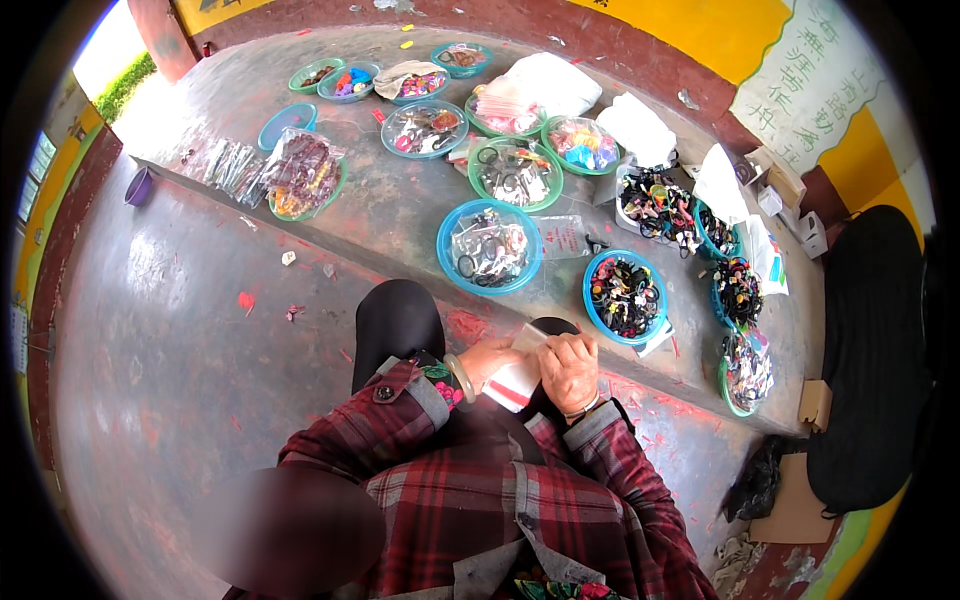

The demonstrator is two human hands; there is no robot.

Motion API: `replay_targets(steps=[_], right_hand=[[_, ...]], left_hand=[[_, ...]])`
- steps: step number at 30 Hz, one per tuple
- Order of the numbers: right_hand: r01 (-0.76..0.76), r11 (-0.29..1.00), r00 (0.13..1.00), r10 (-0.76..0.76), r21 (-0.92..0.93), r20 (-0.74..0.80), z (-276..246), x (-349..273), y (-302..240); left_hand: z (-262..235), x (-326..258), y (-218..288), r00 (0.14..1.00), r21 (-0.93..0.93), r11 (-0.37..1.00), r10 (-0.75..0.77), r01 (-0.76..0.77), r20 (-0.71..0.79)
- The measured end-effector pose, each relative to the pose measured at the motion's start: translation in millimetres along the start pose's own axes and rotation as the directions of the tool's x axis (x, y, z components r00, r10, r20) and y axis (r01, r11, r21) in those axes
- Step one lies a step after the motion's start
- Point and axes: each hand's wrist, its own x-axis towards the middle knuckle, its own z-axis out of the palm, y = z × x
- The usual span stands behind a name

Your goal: The person sits on the floor and repeatedly picks small hair accessories from a blue bowl, places them into small clear plastic bags, and seals them. The person also handles a small white box, opening and closing it, and places the packaged items into the box or onto the floor.

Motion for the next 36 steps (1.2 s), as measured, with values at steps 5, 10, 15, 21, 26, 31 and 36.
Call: replay_targets(steps=[5, 10, 15, 21, 26, 31, 36], right_hand=[[-0.064, 0.993, 0.998, 0.064, 0.103, -0.001, 1, -1, -1], [-0.322, 0.908, 0.944, 0.328, 0.269, 0.026, 5, 4, 0], [-0.551, 0.633, 0.82, 0.533, 0.544, 0.21, 9, -3, 4], [-0.737, 0.138, 0.587, 0.616, 0.661, 0.525, 20, -16, 11], [-0.6, 0.565, 0.781, 0.566, 0.566, 0.264, 17, -13, 11], [-0.441, 0.821, 0.885, 0.466, 0.364, 0.021, 4, 4, 5], [-0.704, 0.321, 0.643, 0.666, 0.633, 0.378, 13, -8, 4]], left_hand=[[0, 0, 1, 0.998, -0.011, 0.998, 0.064, -0.064, -0.022], [-7, 5, -4, 0.991, 0.085, 0.989, 0.117, -0.123, 0.067], [-7, 5, -8, 0.983, 0.141, 0.978, 0.138, -0.154, 0.118], [-8, 6, -8, 0.983, 0.147, 0.977, 0.134, -0.152, 0.122], [-7, 3, -2, 0.983, 0.092, 0.991, 0.082, -0.098, 0.163], [4, -3, 7, 0.979, 0.028, 0.998, 0.055, -0.062, 0.196], [1, -2, 6, 0.982, 0.035, 0.999, 0.027, -0.034, 0.186]])
